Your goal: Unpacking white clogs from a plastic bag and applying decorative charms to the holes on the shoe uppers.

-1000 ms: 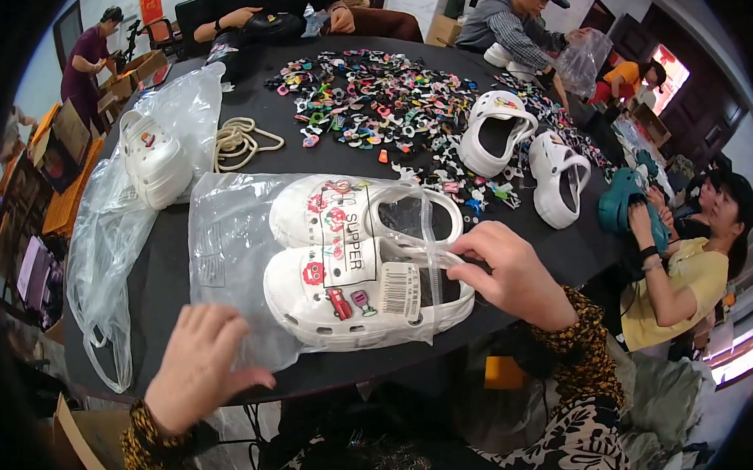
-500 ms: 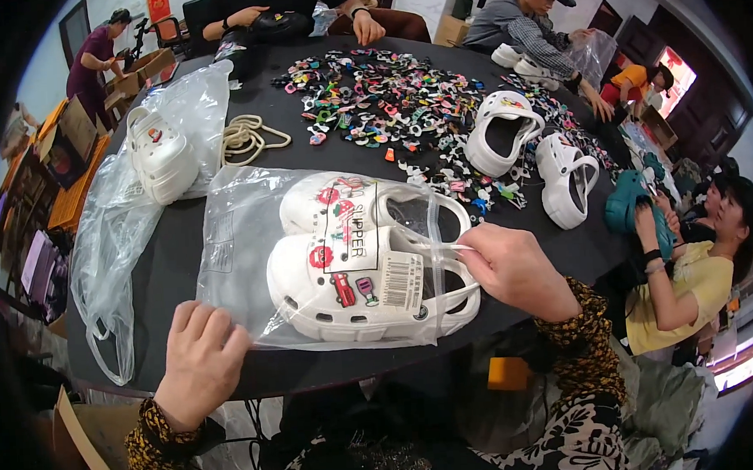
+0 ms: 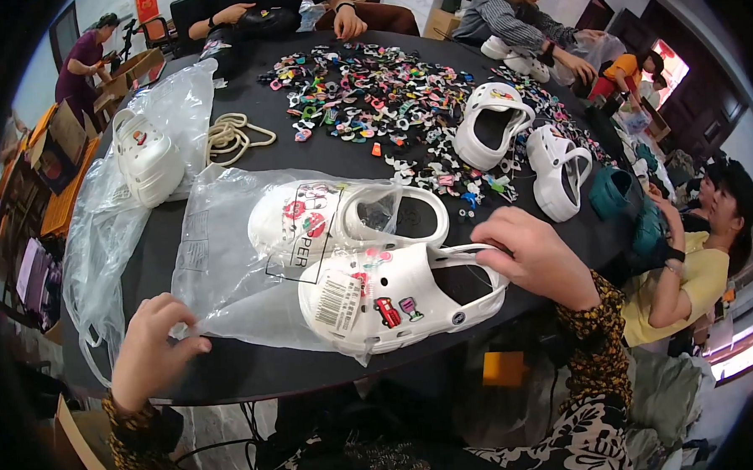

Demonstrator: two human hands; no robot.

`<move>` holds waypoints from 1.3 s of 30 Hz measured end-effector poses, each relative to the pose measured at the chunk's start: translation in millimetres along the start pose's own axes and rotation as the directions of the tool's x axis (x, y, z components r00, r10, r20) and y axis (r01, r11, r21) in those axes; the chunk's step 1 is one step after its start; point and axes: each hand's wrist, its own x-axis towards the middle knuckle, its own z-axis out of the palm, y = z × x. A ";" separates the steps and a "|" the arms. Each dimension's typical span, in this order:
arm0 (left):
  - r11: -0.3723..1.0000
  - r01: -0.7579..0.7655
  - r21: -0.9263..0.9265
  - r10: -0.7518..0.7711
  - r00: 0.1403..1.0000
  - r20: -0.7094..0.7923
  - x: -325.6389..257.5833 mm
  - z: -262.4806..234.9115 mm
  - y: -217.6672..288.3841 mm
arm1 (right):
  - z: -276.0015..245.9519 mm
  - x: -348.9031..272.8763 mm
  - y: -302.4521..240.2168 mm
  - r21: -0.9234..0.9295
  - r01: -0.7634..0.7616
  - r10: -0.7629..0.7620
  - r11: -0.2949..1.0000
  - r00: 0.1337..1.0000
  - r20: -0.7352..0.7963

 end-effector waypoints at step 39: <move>0.928 0.349 -0.128 -0.361 0.929 -0.080 65.7 28.3 -74.5 | 49.6 59.9 -25.6 0.349 0.509 -0.576 0.787 0.810 0.116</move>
